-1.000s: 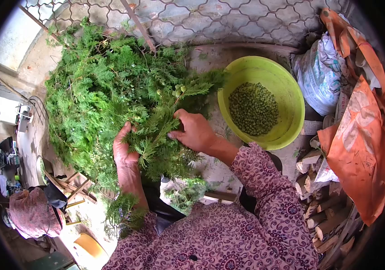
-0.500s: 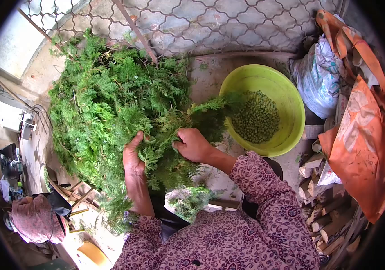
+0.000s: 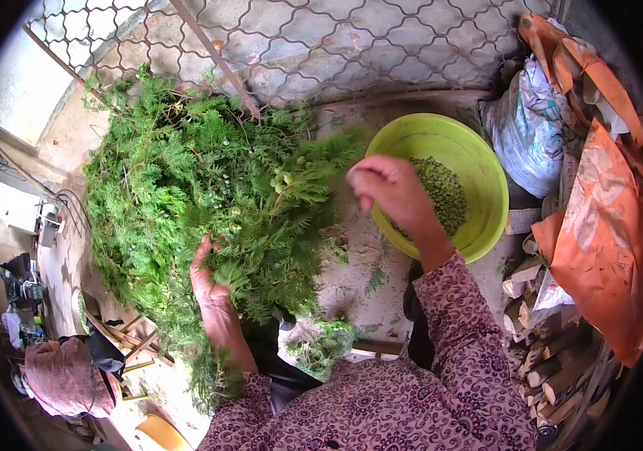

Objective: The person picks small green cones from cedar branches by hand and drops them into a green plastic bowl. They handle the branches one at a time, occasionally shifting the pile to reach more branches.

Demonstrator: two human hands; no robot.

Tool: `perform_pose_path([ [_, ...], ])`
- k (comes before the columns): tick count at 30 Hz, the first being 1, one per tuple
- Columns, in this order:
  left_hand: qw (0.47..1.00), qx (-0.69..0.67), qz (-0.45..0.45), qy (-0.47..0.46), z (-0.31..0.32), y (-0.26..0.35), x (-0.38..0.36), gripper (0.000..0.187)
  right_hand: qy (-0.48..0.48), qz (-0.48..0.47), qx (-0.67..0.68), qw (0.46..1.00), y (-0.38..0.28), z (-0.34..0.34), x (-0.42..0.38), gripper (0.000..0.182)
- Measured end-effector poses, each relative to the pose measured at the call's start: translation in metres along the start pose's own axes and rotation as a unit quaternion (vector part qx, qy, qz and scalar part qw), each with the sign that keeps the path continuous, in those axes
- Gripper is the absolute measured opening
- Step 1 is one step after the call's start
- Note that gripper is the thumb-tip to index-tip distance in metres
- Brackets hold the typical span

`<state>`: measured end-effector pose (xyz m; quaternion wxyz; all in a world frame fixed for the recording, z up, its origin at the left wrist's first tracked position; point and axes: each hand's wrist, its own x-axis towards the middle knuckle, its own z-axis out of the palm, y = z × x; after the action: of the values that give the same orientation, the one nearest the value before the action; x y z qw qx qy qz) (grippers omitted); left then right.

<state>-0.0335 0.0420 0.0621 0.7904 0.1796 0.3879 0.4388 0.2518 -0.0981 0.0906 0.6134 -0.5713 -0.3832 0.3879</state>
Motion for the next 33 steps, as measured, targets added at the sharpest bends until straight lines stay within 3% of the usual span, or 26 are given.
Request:
perform_pose_path([
  [1, 1.0, -0.006, 0.014, -0.002, -0.002, 0.002, 0.001, 0.014, 0.001, 0.002, 0.001, 1.0, 0.01, -0.013, 0.003, 0.015],
  [2, 1.0, -0.011, 0.028, -0.004, -0.004, 0.003, 0.002, 0.014, 0.113, -0.113, -0.268, 0.95, 0.025, -0.025, 0.006, 0.021],
  [3, 1.0, -0.028, 0.013, -0.004, -0.003, 0.005, 0.0, 0.014, 0.214, -0.217, -0.511, 0.804, 0.029, -0.029, 0.007, 0.029],
  [4, 1.0, -0.028, 0.012, -0.005, -0.003, 0.006, 0.0, 0.014, 0.214, -0.217, -0.513, 0.803, 0.031, -0.031, 0.006, 0.029],
  [6, 0.999, -0.024, 0.03, -0.011, -0.005, 0.009, 0.0, 0.015, 0.077, -0.13, -0.507, 0.849, 0.032, -0.029, 0.0, 0.041],
  [8, 0.999, -0.031, 0.026, -0.019, -0.009, 0.007, 0.0, 0.014, -0.048, -0.113, -0.41, 0.904, 0.043, -0.005, -0.001, 0.048],
  [10, 0.988, 0.048, 0.126, -0.078, -0.01, -0.001, -0.003, 0.021, -0.085, -0.199, -0.415, 0.884, 0.04, 0.028, -0.007, 0.048],
  [11, 0.988, 0.05, 0.123, -0.077, -0.013, -0.003, -0.003, 0.021, -0.084, -0.196, -0.414, 0.885, 0.045, 0.037, -0.004, 0.048],
  [13, 0.962, 0.089, 0.195, -0.168, -0.019, -0.007, 0.0, 0.03, -0.15, -0.193, -0.521, 0.818, 0.056, 0.054, 0.001, 0.045],
  [14, 0.963, 0.09, 0.193, -0.167, -0.02, -0.008, 0.0, 0.03, -0.15, -0.191, -0.52, 0.819, 0.057, 0.059, 0.002, 0.045],
  [16, 0.88, 0.159, 0.342, -0.29, -0.019, -0.011, 0.0, 0.046, -0.21, -0.135, -0.59, 0.768, 0.047, 0.067, 0.001, 0.037],
  [18, 0.877, 0.151, 0.312, -0.332, -0.029, 0.001, 0.007, 0.051, -0.246, -0.086, -0.548, 0.795, 0.041, 0.069, -0.001, 0.033],
  [19, 0.964, 0.124, 0.156, -0.178, -0.033, 0.011, 0.011, 0.048, -0.277, -0.037, -0.505, 0.817, 0.039, 0.07, -0.002, 0.03],
  [20, 0.996, 0.089, -0.01, -0.014, -0.033, 0.016, 0.014, 0.046, -0.281, -0.036, -0.504, 0.816, 0.038, 0.071, -0.003, 0.03],
  [21, 0.989, 0.127, 0.037, 0.063, -0.024, 0.015, 0.013, 0.028, -0.29, -0.047, -0.466, 0.835, 0.037, 0.072, -0.005, 0.029],
  [22, 0.989, 0.126, 0.036, 0.066, -0.018, 0.014, 0.006, 0.028, -0.298, -0.057, -0.428, 0.852, 0.037, 0.072, -0.007, 0.029],
  [24, 0.961, 0.224, 0.163, -0.019, -0.007, 0.014, -0.005, 0.02, -0.302, -0.069, -0.408, 0.859, 0.043, 0.072, -0.008, 0.028],
  [30, 0.919, 0.294, 0.25, -0.077, 0.011, -0.007, -0.021, 0.022, -0.285, -0.068, -0.379, 0.878, 0.06, 0.071, -0.007, 0.027],
  [32, 0.822, 0.411, 0.344, -0.19, 0.008, -0.027, -0.019, 0.023, -0.257, -0.085, -0.379, 0.885, 0.062, 0.069, -0.006, 0.028],
  [33, 0.811, 0.436, 0.315, -0.229, 0.006, -0.034, -0.019, 0.023, -0.248, -0.074, -0.378, 0.889, 0.06, 0.068, -0.004, 0.028],
])
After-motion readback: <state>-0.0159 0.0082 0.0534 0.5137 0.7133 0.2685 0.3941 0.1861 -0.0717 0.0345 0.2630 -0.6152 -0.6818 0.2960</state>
